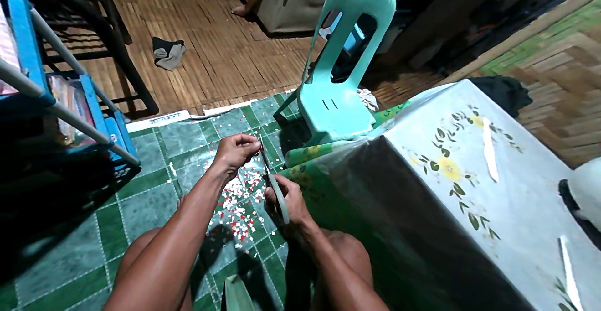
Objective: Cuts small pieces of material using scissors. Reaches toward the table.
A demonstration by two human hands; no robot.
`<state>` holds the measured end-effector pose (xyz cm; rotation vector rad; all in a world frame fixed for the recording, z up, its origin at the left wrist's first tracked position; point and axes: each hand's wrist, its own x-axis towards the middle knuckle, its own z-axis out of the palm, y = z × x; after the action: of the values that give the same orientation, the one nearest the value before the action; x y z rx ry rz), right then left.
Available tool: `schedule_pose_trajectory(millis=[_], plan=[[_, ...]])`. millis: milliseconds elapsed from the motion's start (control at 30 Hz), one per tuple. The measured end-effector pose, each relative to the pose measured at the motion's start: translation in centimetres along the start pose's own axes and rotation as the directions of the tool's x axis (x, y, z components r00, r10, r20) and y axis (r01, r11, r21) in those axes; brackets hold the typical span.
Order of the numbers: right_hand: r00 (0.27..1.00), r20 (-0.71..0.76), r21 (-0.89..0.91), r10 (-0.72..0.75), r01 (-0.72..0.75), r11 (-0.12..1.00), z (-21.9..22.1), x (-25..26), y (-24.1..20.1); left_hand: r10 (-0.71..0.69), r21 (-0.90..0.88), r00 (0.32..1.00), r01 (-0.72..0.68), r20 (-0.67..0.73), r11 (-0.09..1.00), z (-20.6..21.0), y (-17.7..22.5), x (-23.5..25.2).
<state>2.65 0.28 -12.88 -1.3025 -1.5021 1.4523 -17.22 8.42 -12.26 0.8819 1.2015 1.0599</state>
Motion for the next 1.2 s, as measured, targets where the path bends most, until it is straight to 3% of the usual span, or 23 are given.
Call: schedule_pose_trajectory(millis=[433,667,1200], plan=[[0.999,0.049,0.107,0.011,-0.016,0.994,0.3,0.1,-0.1,-0.002,0.011,0.993,0.003,-0.118,1.0,0.4,-0.2,-0.4],[0.998,0.042,0.038,0.056,-0.057,0.998,0.3,0.1,-0.5,-0.025,0.025,0.982,0.03,-0.188,0.999,0.9,-0.3,-0.6],[0.989,0.093,0.17,0.119,-0.133,0.976,-0.9,0.0,-1.0,-0.004,0.053,0.984,0.014,-0.176,0.998,0.7,-0.3,-0.7]])
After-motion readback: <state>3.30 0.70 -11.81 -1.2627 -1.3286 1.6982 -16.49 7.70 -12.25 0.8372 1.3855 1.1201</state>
